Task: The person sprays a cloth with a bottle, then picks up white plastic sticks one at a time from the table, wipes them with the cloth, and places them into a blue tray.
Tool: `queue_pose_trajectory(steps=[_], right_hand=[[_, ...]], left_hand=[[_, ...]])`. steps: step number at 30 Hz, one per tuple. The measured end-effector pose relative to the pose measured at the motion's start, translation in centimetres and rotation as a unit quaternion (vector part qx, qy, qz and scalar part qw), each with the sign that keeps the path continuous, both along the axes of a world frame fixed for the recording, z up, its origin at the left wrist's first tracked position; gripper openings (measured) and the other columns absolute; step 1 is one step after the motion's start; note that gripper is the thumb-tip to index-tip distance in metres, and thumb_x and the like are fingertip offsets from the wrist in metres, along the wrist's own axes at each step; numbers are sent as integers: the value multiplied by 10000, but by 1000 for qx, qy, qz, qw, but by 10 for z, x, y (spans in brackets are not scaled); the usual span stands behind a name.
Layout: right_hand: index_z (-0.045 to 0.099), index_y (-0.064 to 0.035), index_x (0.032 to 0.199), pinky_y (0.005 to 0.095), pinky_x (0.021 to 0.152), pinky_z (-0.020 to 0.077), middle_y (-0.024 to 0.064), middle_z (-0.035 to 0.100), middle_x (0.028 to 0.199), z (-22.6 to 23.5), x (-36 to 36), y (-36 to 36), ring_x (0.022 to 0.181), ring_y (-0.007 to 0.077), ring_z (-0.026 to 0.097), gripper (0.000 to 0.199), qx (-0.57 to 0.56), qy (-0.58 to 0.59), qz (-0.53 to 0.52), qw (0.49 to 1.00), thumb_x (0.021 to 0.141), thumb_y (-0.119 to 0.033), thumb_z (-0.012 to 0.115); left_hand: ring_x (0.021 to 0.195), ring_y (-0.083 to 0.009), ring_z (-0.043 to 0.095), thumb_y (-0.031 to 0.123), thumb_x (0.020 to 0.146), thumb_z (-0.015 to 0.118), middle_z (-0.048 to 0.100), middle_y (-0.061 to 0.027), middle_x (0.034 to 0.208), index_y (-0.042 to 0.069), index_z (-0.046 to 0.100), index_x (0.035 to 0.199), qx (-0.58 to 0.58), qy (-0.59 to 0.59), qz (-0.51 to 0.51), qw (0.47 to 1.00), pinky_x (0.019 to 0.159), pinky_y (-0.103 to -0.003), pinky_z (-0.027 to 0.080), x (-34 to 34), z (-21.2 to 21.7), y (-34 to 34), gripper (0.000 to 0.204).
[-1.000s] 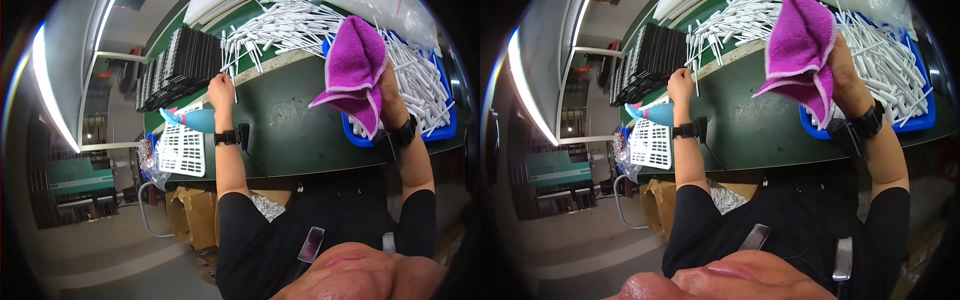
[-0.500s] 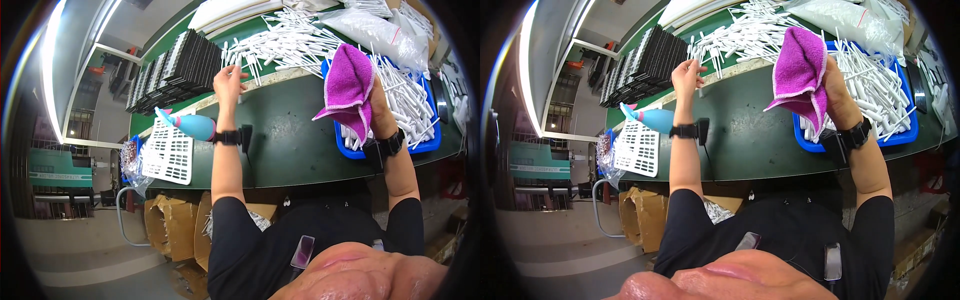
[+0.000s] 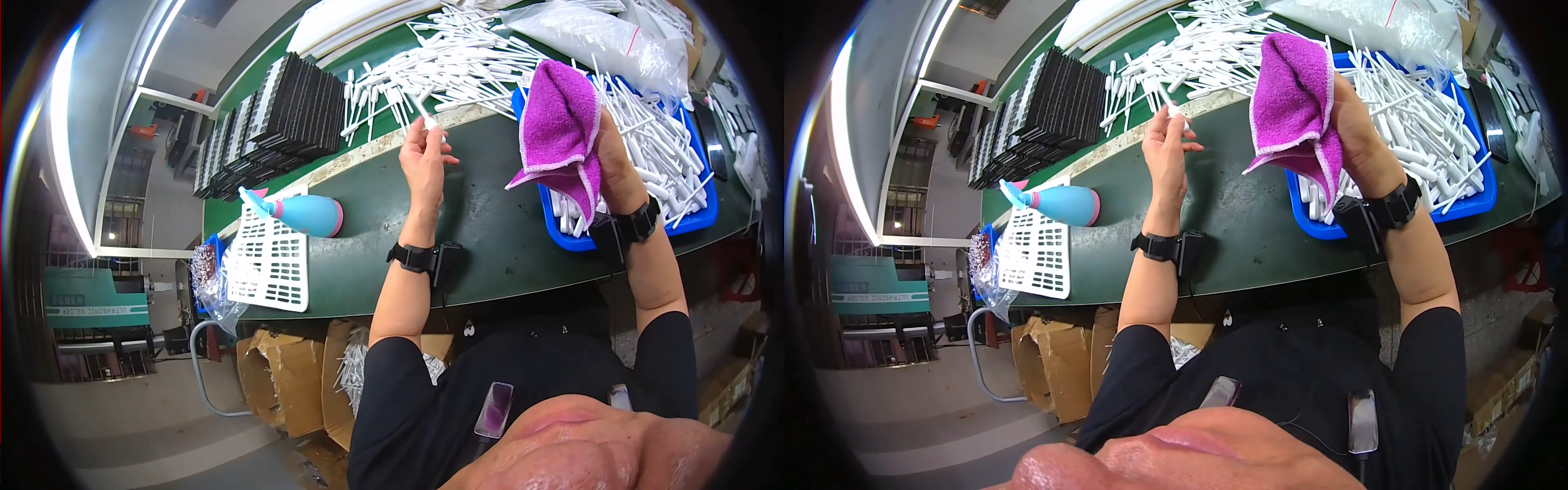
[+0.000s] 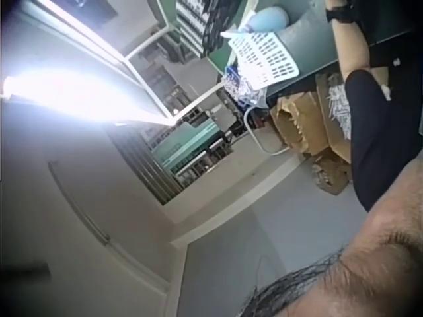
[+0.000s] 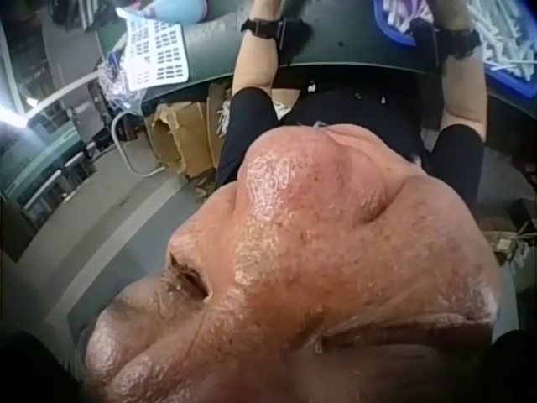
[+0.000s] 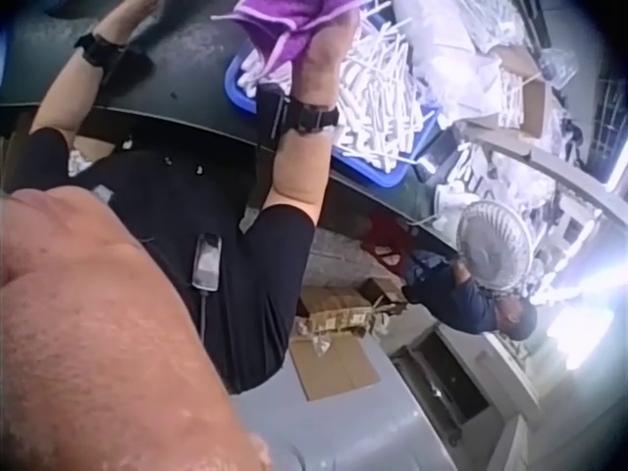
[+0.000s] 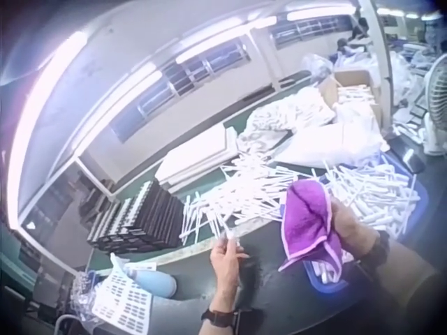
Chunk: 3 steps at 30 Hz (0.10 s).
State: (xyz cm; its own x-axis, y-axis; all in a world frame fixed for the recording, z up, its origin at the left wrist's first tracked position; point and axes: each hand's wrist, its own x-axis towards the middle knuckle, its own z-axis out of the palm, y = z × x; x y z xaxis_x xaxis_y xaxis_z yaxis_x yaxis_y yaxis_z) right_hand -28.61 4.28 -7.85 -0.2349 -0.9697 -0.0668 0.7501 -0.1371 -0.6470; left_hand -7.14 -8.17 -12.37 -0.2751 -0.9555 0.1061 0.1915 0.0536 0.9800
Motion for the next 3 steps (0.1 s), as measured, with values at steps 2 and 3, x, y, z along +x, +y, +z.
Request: queue_pose_trajectory(steps=[2, 3], right_hand=[[552, -17, 1065, 288, 750, 504, 74, 621, 935, 4, -1, 1, 810, 152, 606, 330, 13, 16, -10, 1000, 914, -282, 427], [552, -17, 1065, 288, 750, 504, 74, 621, 935, 4, -1, 1, 810, 152, 606, 330, 14, 16, -11, 1000, 914, -282, 427]], left_hand=[[663, -92, 545, 132, 847, 557, 583, -41, 809, 3, 291, 1297, 43, 15, -53, 998, 490, -224, 497, 0, -4, -2, 539], [677, -92, 551, 146, 842, 567, 582, -31, 820, 10, 188, 1360, 60, 19, -67, 996, 495, -222, 498, 1, -6, -3, 656]])
